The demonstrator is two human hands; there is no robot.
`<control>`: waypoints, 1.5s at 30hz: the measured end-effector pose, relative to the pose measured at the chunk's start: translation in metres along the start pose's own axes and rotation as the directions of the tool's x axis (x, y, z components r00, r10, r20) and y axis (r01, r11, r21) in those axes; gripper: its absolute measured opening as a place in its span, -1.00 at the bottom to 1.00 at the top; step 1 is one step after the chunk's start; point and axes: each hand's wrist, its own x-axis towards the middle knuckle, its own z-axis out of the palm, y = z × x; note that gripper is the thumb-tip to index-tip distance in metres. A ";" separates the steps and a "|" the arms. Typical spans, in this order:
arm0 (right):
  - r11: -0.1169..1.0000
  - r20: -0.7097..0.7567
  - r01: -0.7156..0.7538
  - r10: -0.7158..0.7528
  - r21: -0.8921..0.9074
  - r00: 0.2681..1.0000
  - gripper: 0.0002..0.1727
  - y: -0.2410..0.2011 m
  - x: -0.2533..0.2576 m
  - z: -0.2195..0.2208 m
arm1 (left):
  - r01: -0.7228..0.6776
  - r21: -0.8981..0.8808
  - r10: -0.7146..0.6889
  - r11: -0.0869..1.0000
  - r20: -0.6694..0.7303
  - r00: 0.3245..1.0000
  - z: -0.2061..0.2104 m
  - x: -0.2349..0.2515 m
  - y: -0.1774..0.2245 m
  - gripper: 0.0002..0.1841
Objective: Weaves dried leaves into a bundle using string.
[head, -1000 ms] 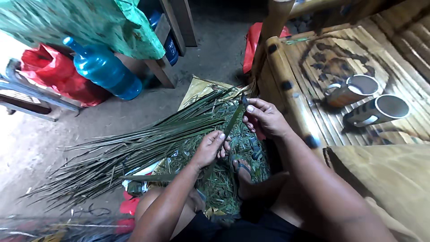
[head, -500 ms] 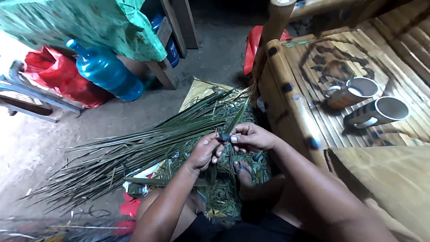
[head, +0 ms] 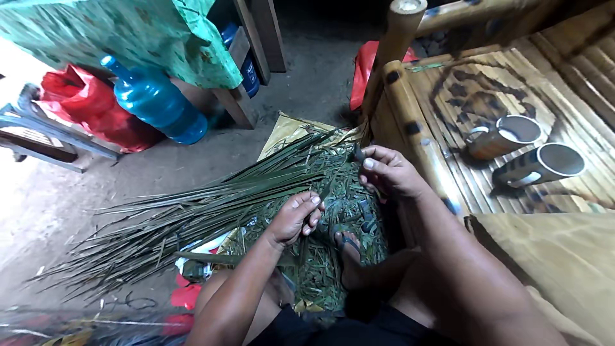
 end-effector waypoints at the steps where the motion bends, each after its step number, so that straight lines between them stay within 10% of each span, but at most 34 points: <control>1: 0.998 0.069 -0.059 0.058 0.013 0.996 -0.72 0.002 -0.001 0.005 | -0.003 0.006 0.003 1.000 -0.004 1.000 0.000 0.000 0.000 -0.73; 5: 0.988 0.319 -0.154 0.140 0.019 0.938 -0.65 0.020 0.001 0.024 | 0.004 0.022 -0.005 1.000 0.018 1.000 0.000 0.001 -0.001 -0.73; 10: 0.994 0.084 -0.086 0.080 0.065 0.993 -0.60 0.014 0.006 0.005 | 0.010 0.031 -0.010 0.999 -0.002 1.000 0.003 0.001 -0.001 -0.73; 16: 0.985 0.288 -0.150 0.121 0.081 0.950 -0.59 0.022 0.004 0.024 | 0.014 0.057 -0.012 0.998 -0.029 0.999 0.004 0.003 0.000 -0.74; 21: 0.981 0.020 -0.148 0.146 0.122 0.989 -0.57 0.014 0.006 0.002 | 0.024 0.060 -0.021 0.998 -0.038 0.999 0.006 0.000 0.000 -0.74; 27: 0.978 0.295 -0.177 0.138 0.111 0.945 -0.66 0.028 0.003 0.028 | 0.004 0.074 0.000 0.997 -0.064 0.998 0.005 0.003 0.000 -0.73; 31: 0.974 0.038 -0.176 0.172 0.144 0.984 -0.59 0.028 0.009 0.008 | 0.014 0.077 -0.009 0.997 -0.053 0.999 0.006 0.001 -0.001 -0.74; 38: 0.967 0.206 -0.228 0.202 0.112 0.958 -0.61 0.031 0.007 0.033 | 0.021 0.104 -0.007 0.994 -0.138 0.990 0.010 0.005 0.000 -0.73; 45: 0.984 -0.078 -0.152 0.159 0.090 0.984 -0.72 0.023 0.011 0.025 | 0.014 0.364 0.053 0.931 -0.175 0.983 0.010 0.009 -0.005 -0.73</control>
